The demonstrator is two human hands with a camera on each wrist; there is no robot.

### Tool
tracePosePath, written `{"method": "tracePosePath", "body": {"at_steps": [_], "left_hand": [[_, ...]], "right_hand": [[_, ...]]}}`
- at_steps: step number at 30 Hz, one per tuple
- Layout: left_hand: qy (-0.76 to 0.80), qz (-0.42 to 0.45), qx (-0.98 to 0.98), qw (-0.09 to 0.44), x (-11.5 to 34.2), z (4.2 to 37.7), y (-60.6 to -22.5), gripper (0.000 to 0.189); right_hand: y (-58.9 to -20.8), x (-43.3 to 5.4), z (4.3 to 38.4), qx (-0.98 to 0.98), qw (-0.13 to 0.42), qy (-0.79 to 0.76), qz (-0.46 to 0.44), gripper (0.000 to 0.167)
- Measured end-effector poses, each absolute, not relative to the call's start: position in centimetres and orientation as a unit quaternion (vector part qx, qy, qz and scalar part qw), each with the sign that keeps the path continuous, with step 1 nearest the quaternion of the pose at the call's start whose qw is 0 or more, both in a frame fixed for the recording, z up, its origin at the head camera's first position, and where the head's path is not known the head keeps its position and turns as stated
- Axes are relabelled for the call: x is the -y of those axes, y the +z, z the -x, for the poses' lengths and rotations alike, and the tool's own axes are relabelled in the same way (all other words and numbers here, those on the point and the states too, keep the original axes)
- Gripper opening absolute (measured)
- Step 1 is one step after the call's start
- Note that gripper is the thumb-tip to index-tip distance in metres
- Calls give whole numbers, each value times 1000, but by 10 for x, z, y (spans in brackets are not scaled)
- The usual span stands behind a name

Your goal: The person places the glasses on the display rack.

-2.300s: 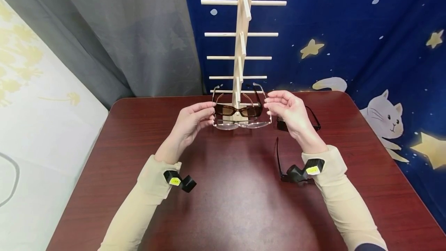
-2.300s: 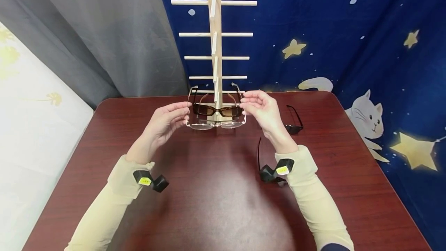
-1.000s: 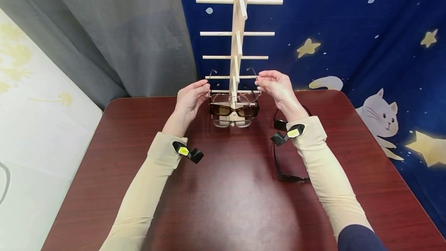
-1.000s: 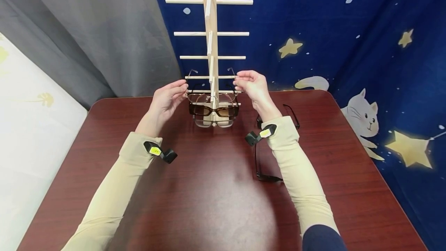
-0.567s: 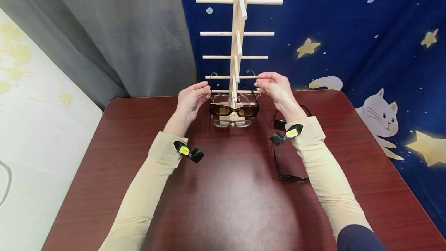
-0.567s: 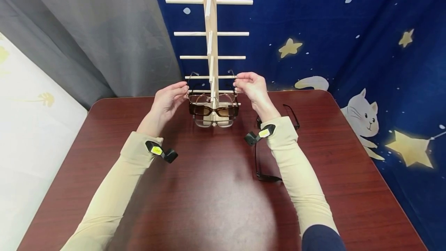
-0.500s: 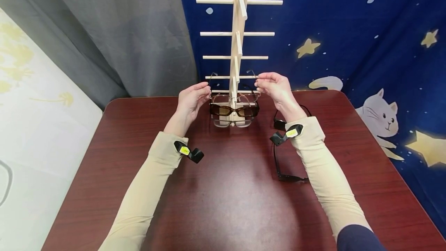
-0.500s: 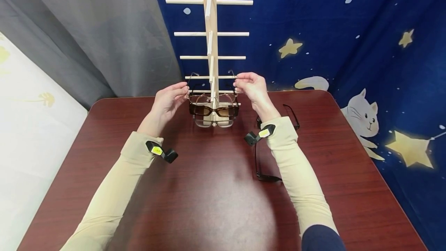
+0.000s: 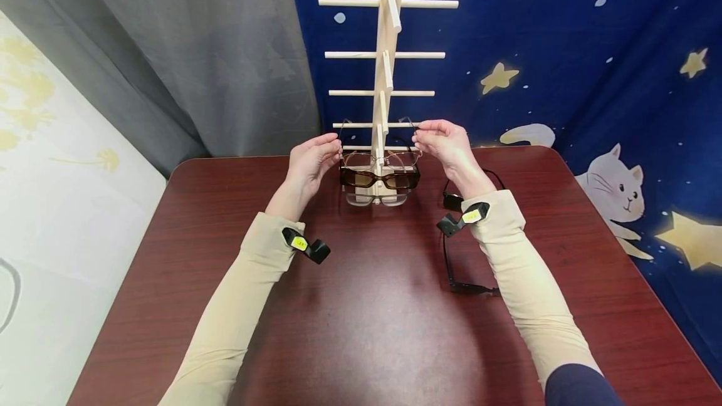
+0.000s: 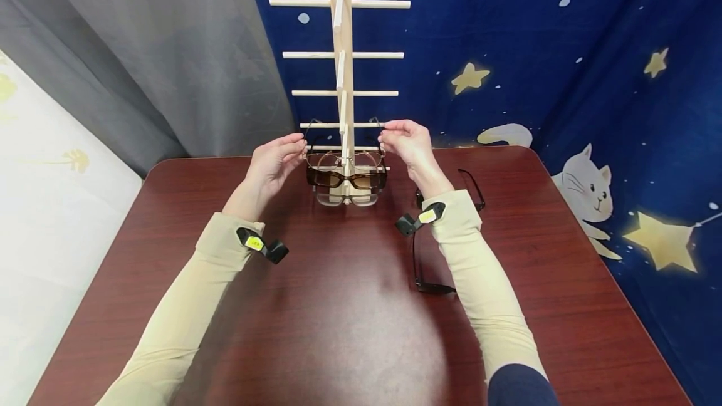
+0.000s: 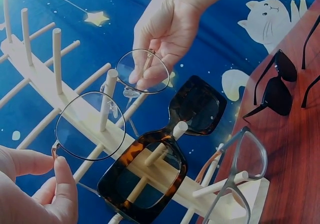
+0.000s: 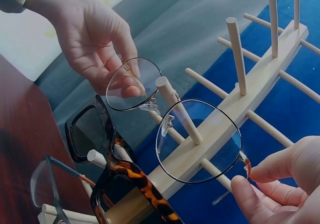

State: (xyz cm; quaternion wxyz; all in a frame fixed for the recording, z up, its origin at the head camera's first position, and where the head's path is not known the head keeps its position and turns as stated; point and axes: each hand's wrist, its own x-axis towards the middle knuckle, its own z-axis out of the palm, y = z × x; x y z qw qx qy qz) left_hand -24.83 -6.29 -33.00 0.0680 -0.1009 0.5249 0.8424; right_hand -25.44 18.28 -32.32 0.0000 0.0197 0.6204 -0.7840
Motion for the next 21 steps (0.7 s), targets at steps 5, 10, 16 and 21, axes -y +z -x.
{"method": "tracePosePath", "body": {"at_steps": [5,10,16,21], "left_hand": [[845,101,-520,68,63,247,-330,38],[845,100,-521,64,64,243,-331,39],[835,99,-540,30,64,229,-333,28],[830,92,-549,24,64,218,-340,26]], "right_hand": [[-323,-183,253,-614,4,-789,-22,16],[-324,-185,251,-622,9,-782,-30,17],[-329,-193,245,-638,6,-769,-39,12],[-334,-202,235,-643,2,-766,-28,11]]}}
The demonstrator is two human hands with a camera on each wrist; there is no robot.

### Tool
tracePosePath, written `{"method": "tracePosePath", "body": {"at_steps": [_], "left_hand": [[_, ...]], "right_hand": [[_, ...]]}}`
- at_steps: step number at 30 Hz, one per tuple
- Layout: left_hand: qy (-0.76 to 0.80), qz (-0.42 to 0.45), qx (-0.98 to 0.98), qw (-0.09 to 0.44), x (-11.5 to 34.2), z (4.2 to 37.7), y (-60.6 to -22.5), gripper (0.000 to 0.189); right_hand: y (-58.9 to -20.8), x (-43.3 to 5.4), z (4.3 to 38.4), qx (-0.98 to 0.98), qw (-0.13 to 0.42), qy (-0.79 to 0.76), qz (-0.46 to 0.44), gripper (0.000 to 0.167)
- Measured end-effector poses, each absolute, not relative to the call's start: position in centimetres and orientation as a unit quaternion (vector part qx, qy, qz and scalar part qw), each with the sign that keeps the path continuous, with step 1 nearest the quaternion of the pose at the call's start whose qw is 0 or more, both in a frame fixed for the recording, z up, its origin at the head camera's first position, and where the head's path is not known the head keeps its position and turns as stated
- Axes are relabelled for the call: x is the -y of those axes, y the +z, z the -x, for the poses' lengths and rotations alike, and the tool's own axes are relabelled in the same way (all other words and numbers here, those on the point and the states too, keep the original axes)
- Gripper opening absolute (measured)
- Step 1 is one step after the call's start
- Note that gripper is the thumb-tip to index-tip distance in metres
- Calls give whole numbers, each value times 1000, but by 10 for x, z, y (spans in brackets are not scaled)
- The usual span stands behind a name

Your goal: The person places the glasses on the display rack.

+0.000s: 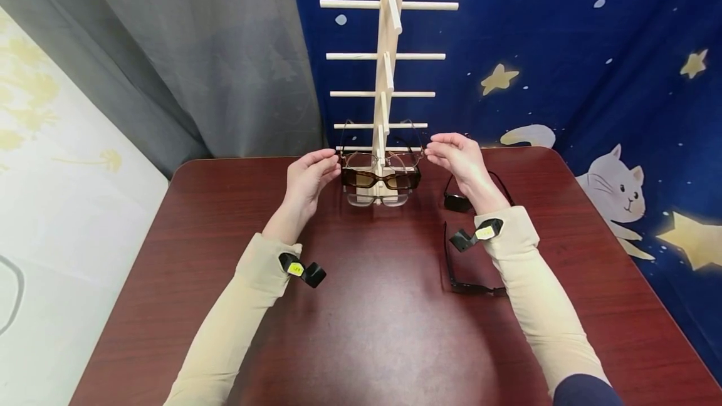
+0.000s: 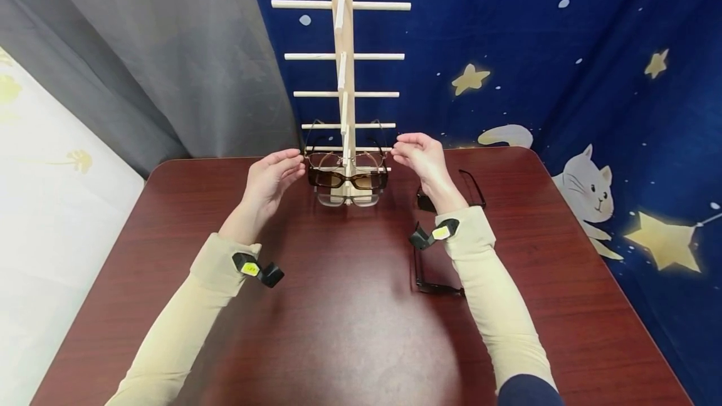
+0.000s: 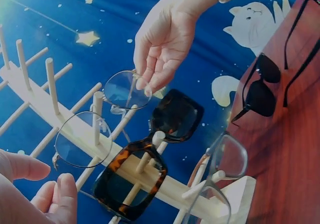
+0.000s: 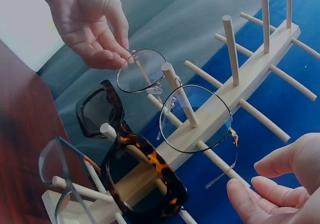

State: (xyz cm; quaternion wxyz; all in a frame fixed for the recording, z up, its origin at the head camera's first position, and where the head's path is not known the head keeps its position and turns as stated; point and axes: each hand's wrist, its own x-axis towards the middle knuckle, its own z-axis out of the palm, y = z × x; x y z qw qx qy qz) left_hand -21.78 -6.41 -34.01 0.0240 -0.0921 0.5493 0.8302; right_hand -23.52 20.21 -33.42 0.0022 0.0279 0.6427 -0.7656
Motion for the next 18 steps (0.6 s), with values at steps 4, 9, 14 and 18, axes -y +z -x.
{"method": "tracePosePath", "body": {"at_steps": [4,9,14,18], "left_hand": [[827,90,-554,32,64,208,-347,24],[822,79,-563,39,63,197,-356,24],[819,62,-569,49,65,186,-365,25],[809,50,-583,53,63,178,-373,28]], "right_hand": [[-338,-210,226,-641,0,-767,-15,11],[-341,-217,215,-635,1,-772,-9,12],[-346,-223,205,-637,-2,-771,4,12],[-351,-229,194,-643,-3,-766,11,13]]}}
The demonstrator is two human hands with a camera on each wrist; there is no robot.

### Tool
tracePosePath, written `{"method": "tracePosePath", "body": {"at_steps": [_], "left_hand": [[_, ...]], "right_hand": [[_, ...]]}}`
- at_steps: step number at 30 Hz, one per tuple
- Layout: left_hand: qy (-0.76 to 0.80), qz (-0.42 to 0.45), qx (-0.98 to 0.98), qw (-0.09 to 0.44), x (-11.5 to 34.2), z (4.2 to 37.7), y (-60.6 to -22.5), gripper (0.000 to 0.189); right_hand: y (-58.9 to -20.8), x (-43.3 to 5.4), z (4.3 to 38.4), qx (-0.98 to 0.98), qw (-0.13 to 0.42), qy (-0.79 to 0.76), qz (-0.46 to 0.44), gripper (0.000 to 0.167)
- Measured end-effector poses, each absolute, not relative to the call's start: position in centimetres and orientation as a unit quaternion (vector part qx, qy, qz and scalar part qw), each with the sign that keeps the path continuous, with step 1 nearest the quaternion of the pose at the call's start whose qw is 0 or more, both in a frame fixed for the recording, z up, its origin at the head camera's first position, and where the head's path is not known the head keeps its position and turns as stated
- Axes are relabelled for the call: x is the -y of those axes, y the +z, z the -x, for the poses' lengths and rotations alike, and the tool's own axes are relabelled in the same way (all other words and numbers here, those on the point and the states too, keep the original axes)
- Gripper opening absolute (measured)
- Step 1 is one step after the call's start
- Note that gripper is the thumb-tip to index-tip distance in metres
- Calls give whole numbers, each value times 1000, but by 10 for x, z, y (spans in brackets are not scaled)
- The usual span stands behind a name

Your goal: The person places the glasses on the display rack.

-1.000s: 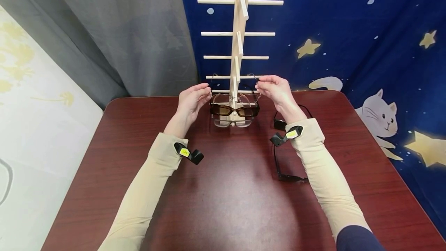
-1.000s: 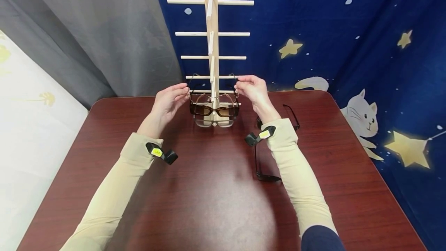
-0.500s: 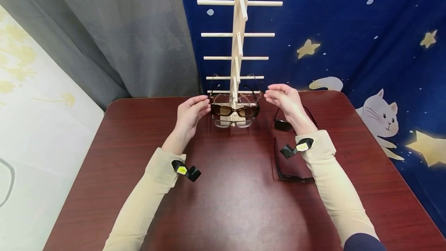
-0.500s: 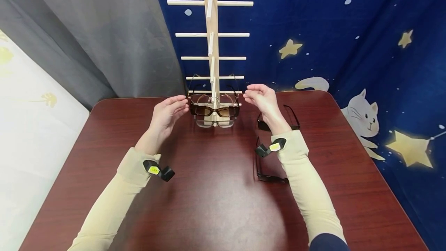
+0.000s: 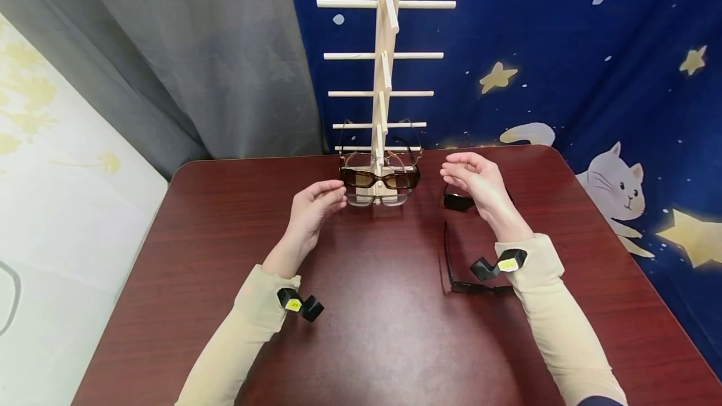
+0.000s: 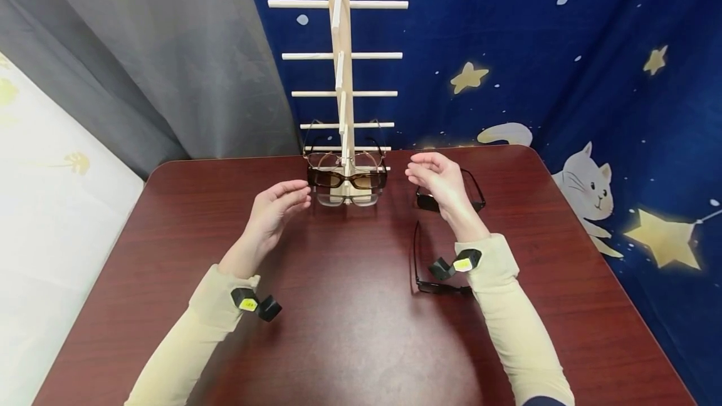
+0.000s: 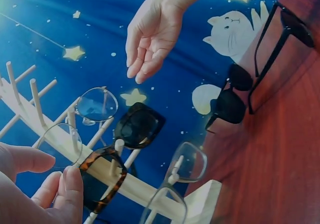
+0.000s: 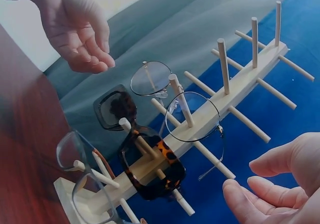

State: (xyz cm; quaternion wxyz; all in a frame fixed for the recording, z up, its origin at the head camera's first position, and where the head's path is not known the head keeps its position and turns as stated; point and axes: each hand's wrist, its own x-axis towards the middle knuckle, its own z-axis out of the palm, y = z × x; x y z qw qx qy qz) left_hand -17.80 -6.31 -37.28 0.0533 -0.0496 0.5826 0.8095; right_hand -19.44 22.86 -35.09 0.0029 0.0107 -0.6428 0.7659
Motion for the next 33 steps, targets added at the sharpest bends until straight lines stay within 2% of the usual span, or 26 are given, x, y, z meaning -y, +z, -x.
{"method": "tracePosePath", "body": {"at_steps": [14,20,23,25,30,33], "left_hand": [[766,31,-638,73,46,158,-408,21],[759,19,-646,81,36,151,-420,23],[758,13,-646,88,30,149,-425,22],[757,8,-646,93,27,148,-428,22],[761,5,-639,107,17,144,-433,24],[767,6,-631,118,11,142,-436,25]], "right_hand": [[-367,-247,162,657,20,754,-23,13],[-371,-254,148,656,26,754,-24,19],[-380,-262,144,648,33,760,-28,14],[-395,-272,147,650,39,758,-32,15],[-471,-322,170,641,50,764,-49,31],[-501,-344,176,643,59,763,-46,33]]}}
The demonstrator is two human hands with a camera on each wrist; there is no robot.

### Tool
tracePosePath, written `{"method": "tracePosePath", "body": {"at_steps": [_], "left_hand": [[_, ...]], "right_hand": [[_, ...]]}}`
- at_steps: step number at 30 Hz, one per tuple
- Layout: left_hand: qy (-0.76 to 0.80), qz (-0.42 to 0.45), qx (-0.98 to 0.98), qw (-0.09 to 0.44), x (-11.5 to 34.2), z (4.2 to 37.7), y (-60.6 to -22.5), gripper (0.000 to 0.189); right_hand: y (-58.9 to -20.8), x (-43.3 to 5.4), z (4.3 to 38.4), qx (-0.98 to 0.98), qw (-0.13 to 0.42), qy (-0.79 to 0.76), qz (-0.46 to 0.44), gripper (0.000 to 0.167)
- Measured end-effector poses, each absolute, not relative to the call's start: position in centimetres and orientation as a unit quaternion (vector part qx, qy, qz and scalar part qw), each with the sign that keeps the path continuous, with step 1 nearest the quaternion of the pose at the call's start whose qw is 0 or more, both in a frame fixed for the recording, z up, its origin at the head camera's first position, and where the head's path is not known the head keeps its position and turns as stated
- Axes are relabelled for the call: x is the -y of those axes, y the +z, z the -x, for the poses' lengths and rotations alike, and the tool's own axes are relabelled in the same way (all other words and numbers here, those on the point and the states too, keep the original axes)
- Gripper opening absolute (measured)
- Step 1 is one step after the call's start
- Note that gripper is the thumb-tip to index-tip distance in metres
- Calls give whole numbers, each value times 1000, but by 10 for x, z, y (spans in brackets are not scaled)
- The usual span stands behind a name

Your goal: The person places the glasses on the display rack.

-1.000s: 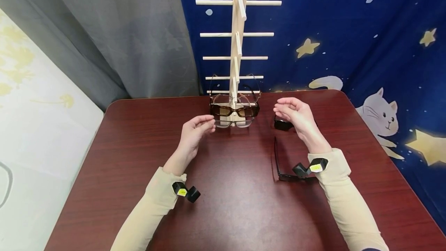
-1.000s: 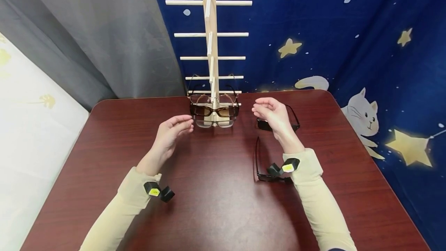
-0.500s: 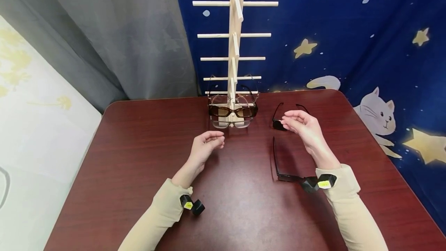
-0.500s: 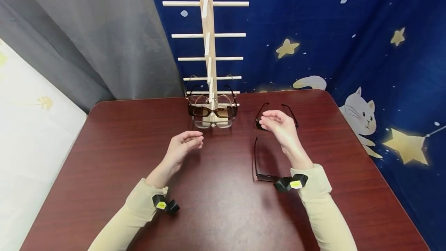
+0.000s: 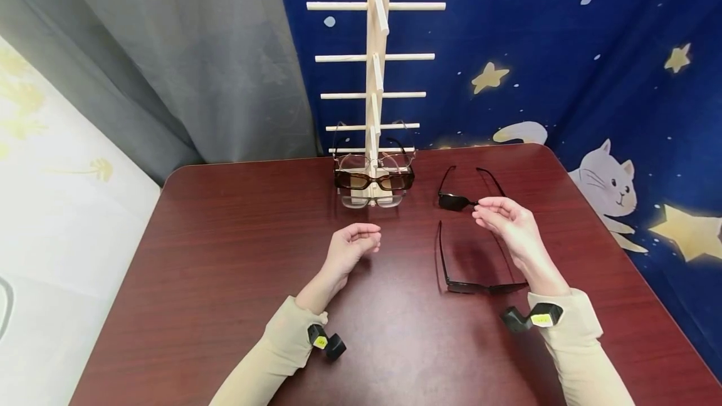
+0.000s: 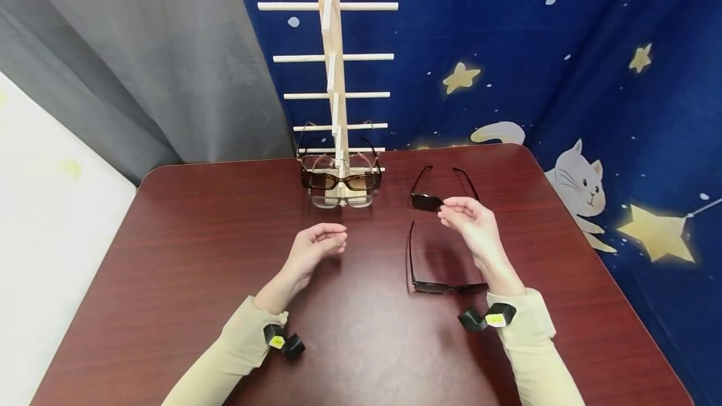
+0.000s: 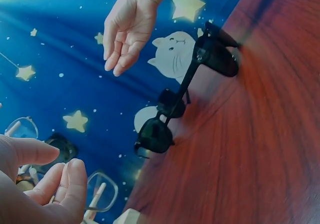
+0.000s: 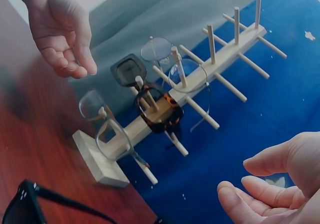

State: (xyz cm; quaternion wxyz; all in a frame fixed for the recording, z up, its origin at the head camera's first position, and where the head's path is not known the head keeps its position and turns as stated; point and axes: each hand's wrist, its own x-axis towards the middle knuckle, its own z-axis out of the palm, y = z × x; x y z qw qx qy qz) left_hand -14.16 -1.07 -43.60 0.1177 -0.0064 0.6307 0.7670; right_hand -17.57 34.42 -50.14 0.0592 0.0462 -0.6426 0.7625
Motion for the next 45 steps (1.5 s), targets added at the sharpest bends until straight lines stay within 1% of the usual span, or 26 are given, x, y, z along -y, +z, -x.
{"method": "tracePosePath", "body": {"at_steps": [3,7,8,10,13,17,22,26,30,32,37,40,42,45], "left_hand": [[771,3,-623,133,4,138,-440,27],[771,-2,-619,147,-6,134,-446,27],[771,-5,-619,149,-8,133,-447,27],[770,-9,-620,151,-12,132,-450,27],[766,-20,-624,154,-18,130,-454,27],[760,-17,-629,163,-25,128,-456,26],[757,-9,-628,182,-37,127,-459,25],[750,-16,-632,195,-48,126,-460,24],[734,-27,-647,205,-59,123,-461,24],[729,-33,-652,206,-64,121,-462,24],[726,-42,-655,205,-74,119,-466,24],[724,-38,-656,209,-80,120,-469,24],[722,-35,-660,205,-83,121,-470,24],[713,-34,-675,186,-88,119,-471,23]], "right_hand": [[-495,-347,164,630,57,773,-50,30],[-466,-337,142,606,46,792,-52,25],[-470,-340,141,613,54,787,-42,26],[-463,-338,134,614,57,787,-29,24],[-476,-348,132,621,78,780,5,26],[-492,-360,130,637,89,765,24,31],[-508,-377,126,646,91,757,38,25],[-509,-382,117,649,93,754,46,24],[-509,-386,107,657,101,744,68,29],[-510,-387,103,652,105,747,80,27],[-508,-387,91,641,100,757,73,25],[-508,-389,87,641,98,757,75,29],[-510,-390,85,641,97,757,86,30],[-512,-391,83,643,90,754,94,30]]}}
